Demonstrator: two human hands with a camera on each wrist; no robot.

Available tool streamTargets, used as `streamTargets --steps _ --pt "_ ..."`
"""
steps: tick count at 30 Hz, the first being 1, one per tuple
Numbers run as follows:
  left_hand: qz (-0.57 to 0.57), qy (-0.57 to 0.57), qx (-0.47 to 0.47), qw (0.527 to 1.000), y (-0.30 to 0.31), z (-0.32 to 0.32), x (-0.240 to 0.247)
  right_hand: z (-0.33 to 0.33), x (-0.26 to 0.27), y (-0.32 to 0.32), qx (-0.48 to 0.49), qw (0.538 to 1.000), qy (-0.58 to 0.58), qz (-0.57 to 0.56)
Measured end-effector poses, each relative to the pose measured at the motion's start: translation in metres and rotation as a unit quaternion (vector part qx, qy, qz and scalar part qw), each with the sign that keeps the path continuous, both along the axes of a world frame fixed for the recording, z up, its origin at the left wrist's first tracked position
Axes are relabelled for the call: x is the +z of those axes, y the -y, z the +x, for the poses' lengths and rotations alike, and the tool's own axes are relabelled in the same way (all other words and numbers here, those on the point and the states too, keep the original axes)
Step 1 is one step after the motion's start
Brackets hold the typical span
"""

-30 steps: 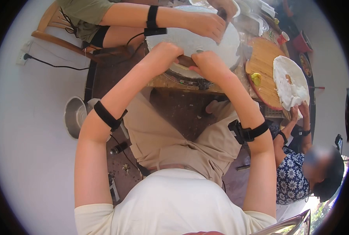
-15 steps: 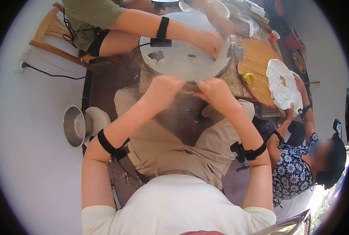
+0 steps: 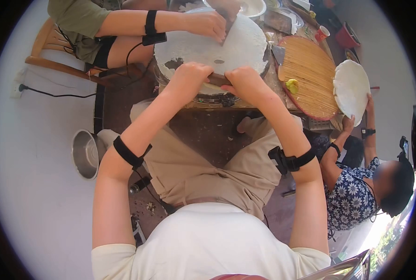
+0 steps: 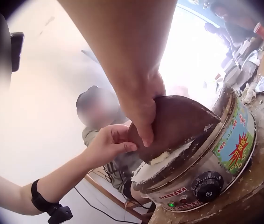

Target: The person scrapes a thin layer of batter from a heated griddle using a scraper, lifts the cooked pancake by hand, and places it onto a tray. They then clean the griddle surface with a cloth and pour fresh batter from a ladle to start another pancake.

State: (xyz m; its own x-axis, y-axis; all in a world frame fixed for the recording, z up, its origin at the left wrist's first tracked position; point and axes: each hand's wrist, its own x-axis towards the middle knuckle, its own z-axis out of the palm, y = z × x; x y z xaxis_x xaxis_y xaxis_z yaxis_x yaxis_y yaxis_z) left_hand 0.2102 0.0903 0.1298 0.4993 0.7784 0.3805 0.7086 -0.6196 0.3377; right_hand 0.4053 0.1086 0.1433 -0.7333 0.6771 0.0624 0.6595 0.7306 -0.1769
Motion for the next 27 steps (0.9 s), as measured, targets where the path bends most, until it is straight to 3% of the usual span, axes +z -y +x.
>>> streamTargets --steps 3,6,9,12,16,18,27 --pt "-0.002 -0.028 -0.006 1.0 0.036 -0.01 0.009 -0.011 -0.007 0.031 0.007 1.0 -0.016 -0.004" --pt "-0.104 -0.059 -0.04 0.992 0.079 -0.022 -0.02 -0.013 -0.024 0.071 0.052 0.996 -0.001 -0.066" --pt "0.0 0.02 -0.019 1.0 0.088 -0.033 -0.013 -0.021 -0.016 0.086 0.023 0.998 -0.058 0.002" --pt "0.031 -0.008 0.003 0.999 0.049 -0.044 0.01 -0.041 0.007 0.063 -0.061 0.995 -0.063 0.051" --pt "0.012 -0.042 0.014 0.999 0.004 -0.055 0.015 -0.063 0.003 0.029 -0.072 0.991 -0.052 0.103" --pt "-0.038 -0.042 0.013 0.998 0.001 -0.061 0.011 -0.073 -0.001 0.026 -0.079 0.993 -0.023 0.084" --pt "-0.029 -0.028 0.023 0.999 0.049 -0.087 0.004 -0.095 -0.008 0.057 -0.036 0.999 -0.022 0.021"
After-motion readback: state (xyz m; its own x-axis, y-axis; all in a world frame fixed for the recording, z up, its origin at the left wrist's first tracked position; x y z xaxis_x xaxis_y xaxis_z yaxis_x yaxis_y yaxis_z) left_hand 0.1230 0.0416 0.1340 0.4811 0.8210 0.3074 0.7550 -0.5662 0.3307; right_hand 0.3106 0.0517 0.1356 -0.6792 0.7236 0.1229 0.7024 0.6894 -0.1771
